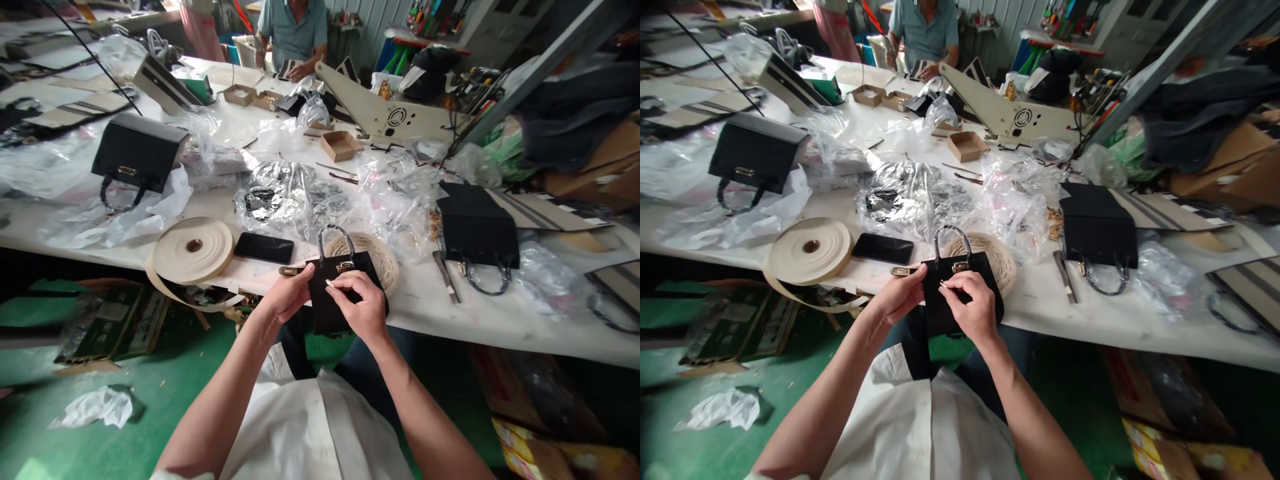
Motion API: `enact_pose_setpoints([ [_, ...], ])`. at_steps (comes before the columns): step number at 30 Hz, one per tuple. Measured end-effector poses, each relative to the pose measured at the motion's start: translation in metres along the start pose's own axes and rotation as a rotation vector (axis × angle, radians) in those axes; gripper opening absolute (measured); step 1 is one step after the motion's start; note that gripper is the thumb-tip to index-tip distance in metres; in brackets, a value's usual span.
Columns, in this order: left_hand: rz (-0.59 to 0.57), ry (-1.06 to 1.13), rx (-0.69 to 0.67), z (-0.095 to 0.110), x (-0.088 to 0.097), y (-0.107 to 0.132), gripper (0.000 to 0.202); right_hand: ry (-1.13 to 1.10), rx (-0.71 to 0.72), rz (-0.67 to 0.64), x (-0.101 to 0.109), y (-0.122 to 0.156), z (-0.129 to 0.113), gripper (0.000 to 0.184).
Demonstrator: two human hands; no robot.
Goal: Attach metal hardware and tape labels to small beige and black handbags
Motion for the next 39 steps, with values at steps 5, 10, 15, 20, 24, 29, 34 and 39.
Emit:
enact_pose_setpoints([
  [5, 0.066, 0.039, -0.015, -0.004, 0.011, -0.003, 0.028, 0.169, 0.092, -0.141, 0.004, -0.013, -0.011, 0.011],
  [10, 0.034, 0.082, -0.063, -0.005, 0.006, -0.002, 0.033, 0.3, 0.076, -0.279, 0.0, -0.02, -0.02, 0.033],
  [15, 0.005, 0.109, -0.106, -0.001, 0.0, 0.004, 0.039, 0.114, -0.189, -0.13, -0.006, -0.025, -0.007, 0.02],
  [20, 0.034, 0.084, -0.149, 0.005, -0.004, 0.011, 0.046, 0.065, -0.312, -0.062, -0.02, -0.027, 0.0, 0.025],
  [24, 0.087, 0.061, -0.203, 0.009, -0.004, 0.015, 0.042, 0.124, -0.265, -0.099, -0.022, -0.034, -0.009, 0.021],
  [29, 0.134, 0.052, -0.29, 0.013, -0.005, 0.019, 0.037, 0.133, -0.293, -0.176, -0.024, -0.039, -0.001, 0.021],
  [34, 0.183, -0.029, -0.354, 0.008, -0.004, 0.021, 0.027, 0.295, -0.141, -0.312, -0.041, -0.042, -0.016, 0.013],
  [39, 0.309, -0.032, -0.405, 0.014, 0.005, 0.02, 0.033, 0.693, 0.02, -0.358, -0.065, -0.026, -0.047, 0.032],
])
Point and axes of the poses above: each hand's wrist, its own y-axis away from the middle knuckle, its own x-axis out of the back of the hand, z = x × y, the point moved 9 cm from there along -y, towards the middle knuckle, and after that the axes turned 12 degrees about z, right-handed, at the moved point
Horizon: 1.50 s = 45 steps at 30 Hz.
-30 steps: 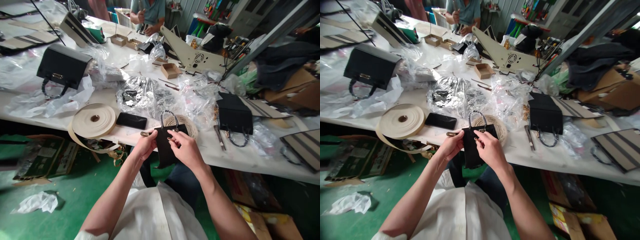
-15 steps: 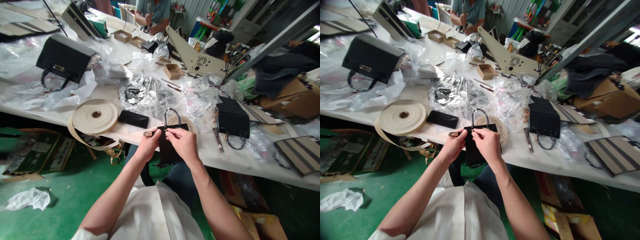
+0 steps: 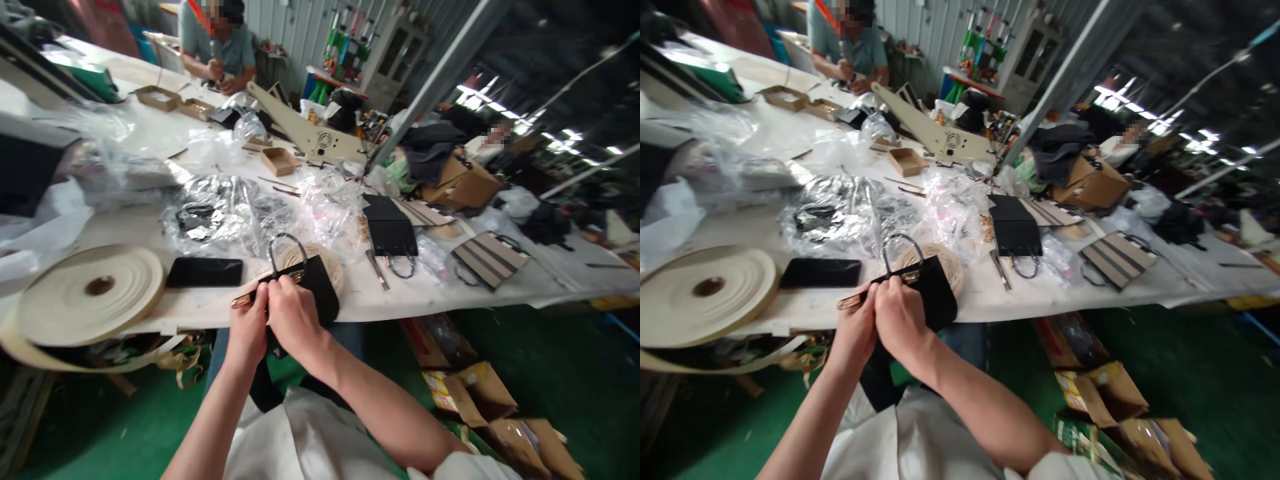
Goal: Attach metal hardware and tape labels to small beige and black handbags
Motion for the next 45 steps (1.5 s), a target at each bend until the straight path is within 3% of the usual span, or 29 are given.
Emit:
enact_pose_setpoints([
  [2, 0.043, -0.036, 0.063, -0.001, 0.005, -0.005, 0.042, -0.077, 0.014, -0.053, -0.003, 0.005, -0.006, 0.031],
  [5, -0.017, -0.094, 0.159, -0.001, 0.007, -0.008, 0.051, -0.473, 0.007, -0.209, 0.009, 0.014, 0.01, 0.025],
  [7, -0.052, -0.132, 0.211, 0.0, 0.009, -0.008, 0.052, -0.737, -0.059, -0.279, 0.03, 0.012, 0.049, 0.032],
  [8, -0.046, -0.158, 0.225, 0.001, 0.011, -0.008, 0.051, -0.784, -0.114, -0.241, 0.046, 0.004, 0.081, 0.039],
  [9, -0.03, -0.186, 0.23, 0.002, 0.013, -0.009, 0.048, -0.737, -0.165, -0.171, 0.062, -0.008, 0.12, 0.042],
  [11, -0.006, -0.242, 0.232, 0.002, 0.013, -0.011, 0.04, -0.333, -0.286, 0.17, 0.108, -0.036, 0.213, 0.037],
  [12, -0.012, -0.267, 0.237, 0.002, 0.01, -0.011, 0.036, -0.037, -0.337, 0.234, 0.123, -0.049, 0.254, 0.036],
  [13, -0.027, -0.29, 0.246, 0.0, 0.006, -0.01, 0.033, 0.186, -0.364, 0.184, 0.125, -0.061, 0.287, 0.036],
  [14, -0.047, -0.307, 0.262, -0.002, 0.001, -0.009, 0.033, 0.259, -0.376, 0.148, 0.123, -0.072, 0.313, 0.035],
  [16, -0.09, -0.321, 0.3, -0.006, -0.009, -0.004, 0.037, 0.315, -0.366, 0.049, 0.108, -0.089, 0.348, 0.031],
  [19, -0.111, -0.307, 0.345, -0.009, -0.017, 0.002, 0.047, 0.302, -0.331, -0.024, 0.078, -0.099, 0.368, 0.026],
  [23, -0.089, -0.304, 0.347, -0.006, -0.015, 0.001, 0.046, 0.283, -0.303, -0.031, 0.06, -0.097, 0.374, 0.021],
  [26, -0.082, -0.296, 0.31, 0.0, -0.012, -0.007, 0.047, 0.262, -0.3, 0.03, 0.07, -0.092, 0.378, 0.022],
  [29, -0.083, -0.311, 0.279, 0.004, -0.006, -0.015, 0.047, 0.134, -0.346, 0.268, 0.102, -0.078, 0.372, 0.028],
  [31, -0.088, -0.314, 0.287, 0.003, -0.004, -0.017, 0.046, -0.158, -0.39, 0.522, 0.124, -0.056, 0.357, 0.042],
  [33, -0.094, -0.295, 0.294, 0.002, -0.003, -0.017, 0.046, -0.503, -0.428, 0.624, 0.127, -0.028, 0.332, 0.065],
  [35, -0.107, -0.27, 0.279, 0.001, -0.004, -0.018, 0.047, -0.712, -0.434, 0.41, 0.102, -0.005, 0.287, 0.067],
  [37, -0.125, -0.267, 0.256, 0.001, -0.005, -0.019, 0.048, -0.803, -0.366, 0.005, 0.063, 0.021, 0.224, 0.054],
  [39, -0.135, -0.288, 0.222, 0.001, -0.007, -0.02, 0.05, -0.819, -0.263, -0.263, 0.034, 0.046, 0.168, 0.051],
  [42, -0.131, -0.315, 0.142, 0.008, -0.007, -0.02, 0.052, -0.754, -0.213, -0.261, 0.014, 0.05, 0.129, 0.058],
  [45, -0.15, -0.341, 0.082, 0.016, -0.007, -0.015, 0.052, -0.747, -0.282, -0.094, 0.009, 0.033, 0.129, 0.072],
])
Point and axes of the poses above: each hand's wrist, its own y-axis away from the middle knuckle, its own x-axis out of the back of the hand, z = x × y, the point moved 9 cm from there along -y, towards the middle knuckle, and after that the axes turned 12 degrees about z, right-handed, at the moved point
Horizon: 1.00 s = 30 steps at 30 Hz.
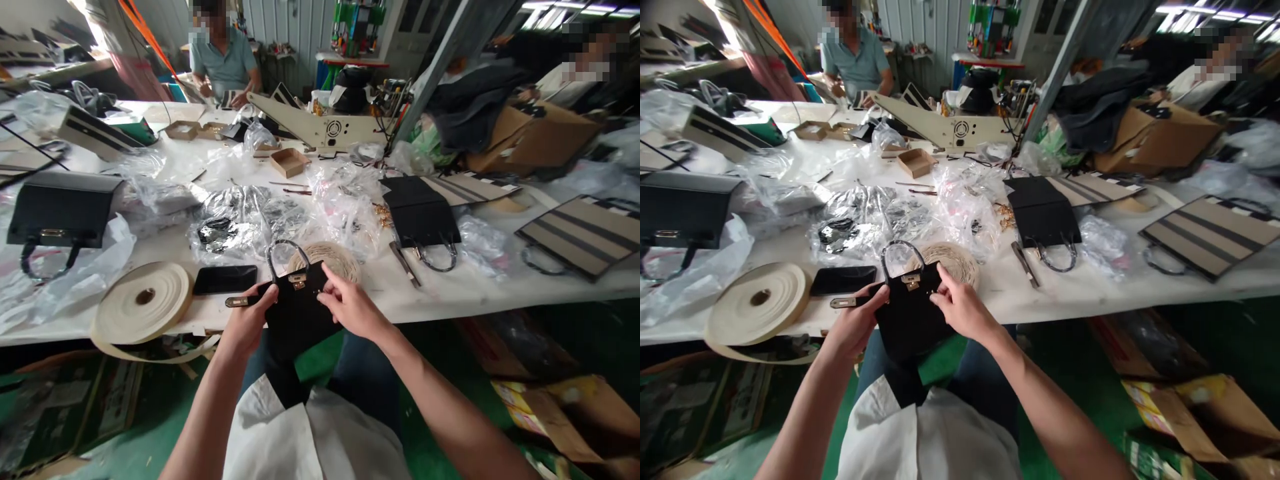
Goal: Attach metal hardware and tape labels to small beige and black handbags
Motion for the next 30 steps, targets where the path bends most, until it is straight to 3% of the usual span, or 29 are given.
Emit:
enact_pose_setpoints([
  [3, -0.018, -0.048, -0.04, 0.003, 0.002, 0.005, 0.048, -0.015, 0.1, 0.263, 0.022, -0.006, -0.014, 0.078],
  [5, 0.005, -0.038, -0.052, 0.004, 0.005, 0.007, 0.049, 0.061, 0.215, 0.328, 0.03, 0.003, -0.031, 0.068],
  [8, 0.053, 0.023, -0.035, 0.005, 0.007, 0.006, 0.052, 0.225, 0.277, 0.062, 0.007, 0.02, -0.043, 0.049],
  [10, 0.067, 0.033, -0.045, 0.008, 0.005, 0.006, 0.052, 0.331, 0.234, -0.127, -0.011, 0.029, -0.036, 0.052],
  [14, 0.063, -0.02, -0.116, 0.017, -0.001, 0.01, 0.053, 0.436, 0.183, -0.18, -0.025, 0.025, -0.022, 0.071],
  [17, 0.048, -0.042, -0.142, 0.022, -0.002, 0.013, 0.051, 0.227, 0.13, 0.028, -0.016, 0.01, -0.02, 0.076],
  [21, 0.017, -0.036, -0.142, 0.024, -0.003, 0.014, 0.047, -0.308, -0.154, 0.449, 0.011, -0.002, 0.007, 0.091],
  [24, 0.025, -0.049, -0.172, 0.028, -0.003, 0.013, 0.046, -0.609, -0.381, 0.494, 0.013, -0.007, 0.028, 0.078],
  [26, 0.05, -0.077, -0.212, 0.03, -0.001, 0.011, 0.046, -0.723, -0.458, 0.481, 0.018, -0.012, 0.033, 0.064],
  [30, 0.078, -0.111, -0.203, 0.027, 0.0, 0.008, 0.047, -0.767, -0.415, 0.576, 0.043, -0.017, 0.029, 0.054],
])
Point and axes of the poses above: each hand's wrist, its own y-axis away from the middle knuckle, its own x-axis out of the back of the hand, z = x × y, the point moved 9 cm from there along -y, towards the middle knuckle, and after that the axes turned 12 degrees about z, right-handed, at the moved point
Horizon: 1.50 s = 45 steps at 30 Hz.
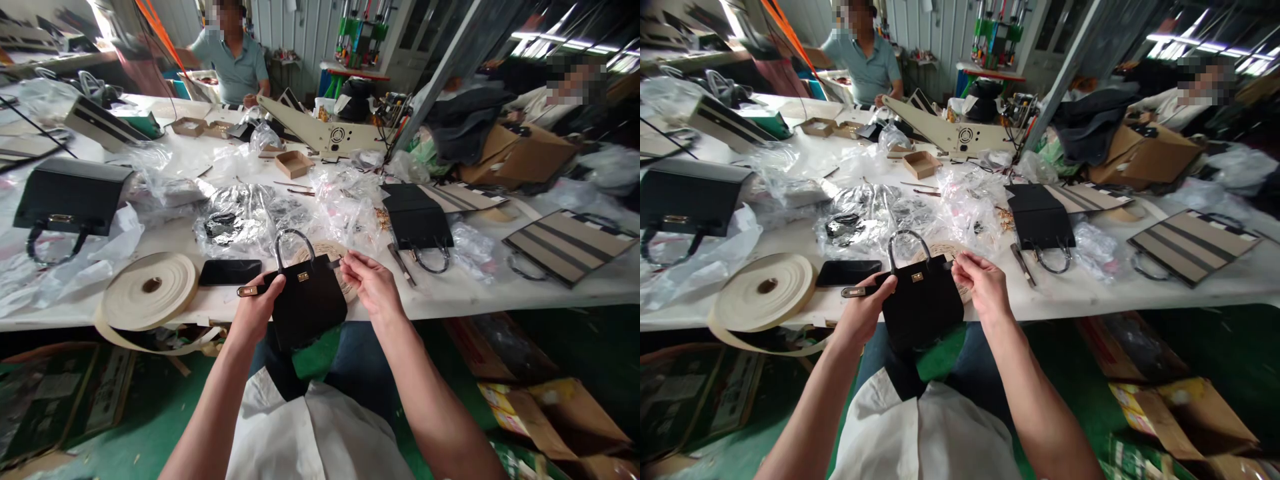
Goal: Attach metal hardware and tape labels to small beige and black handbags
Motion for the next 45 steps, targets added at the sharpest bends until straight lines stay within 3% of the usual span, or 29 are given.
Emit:
enact_pose_setpoints([
  [4, -0.031, 0.015, 0.031, -0.004, -0.009, 0.003, 0.048, 0.223, 0.291, -0.073, -0.011, 0.006, -0.015, 0.049],
  [9, -0.011, 0.053, 0.061, -0.006, -0.013, 0.005, 0.052, 0.517, 0.561, -0.206, -0.02, 0.012, -0.006, 0.039],
  [16, -0.017, 0.08, 0.089, -0.015, -0.012, 0.001, 0.049, 0.556, 0.548, -0.204, -0.007, 0.001, 0.001, 0.037],
  [23, -0.023, 0.06, 0.015, -0.013, -0.013, -0.004, 0.047, 0.554, 0.56, -0.195, -0.008, 0.006, -0.007, 0.041],
  [29, -0.005, 0.069, 0.025, -0.015, -0.015, -0.004, 0.042, 0.718, 0.706, -0.363, -0.013, 0.021, -0.017, 0.039],
  [33, 0.045, 0.121, 0.108, -0.027, -0.008, -0.009, 0.047, 0.807, 0.963, -0.443, 0.014, 0.029, -0.019, 0.038],
  [36, 0.078, 0.128, 0.14, -0.035, -0.002, -0.014, 0.05, 0.867, 1.136, -0.186, 0.06, 0.015, -0.025, 0.038],
  [39, 0.082, 0.13, 0.132, -0.038, -0.002, -0.017, 0.051, 0.968, 1.196, 0.077, 0.099, -0.007, -0.026, 0.036],
  [45, 0.065, 0.129, 0.148, -0.043, -0.007, -0.016, 0.05, 1.124, 1.164, -0.015, 0.112, -0.028, -0.015, 0.038],
])
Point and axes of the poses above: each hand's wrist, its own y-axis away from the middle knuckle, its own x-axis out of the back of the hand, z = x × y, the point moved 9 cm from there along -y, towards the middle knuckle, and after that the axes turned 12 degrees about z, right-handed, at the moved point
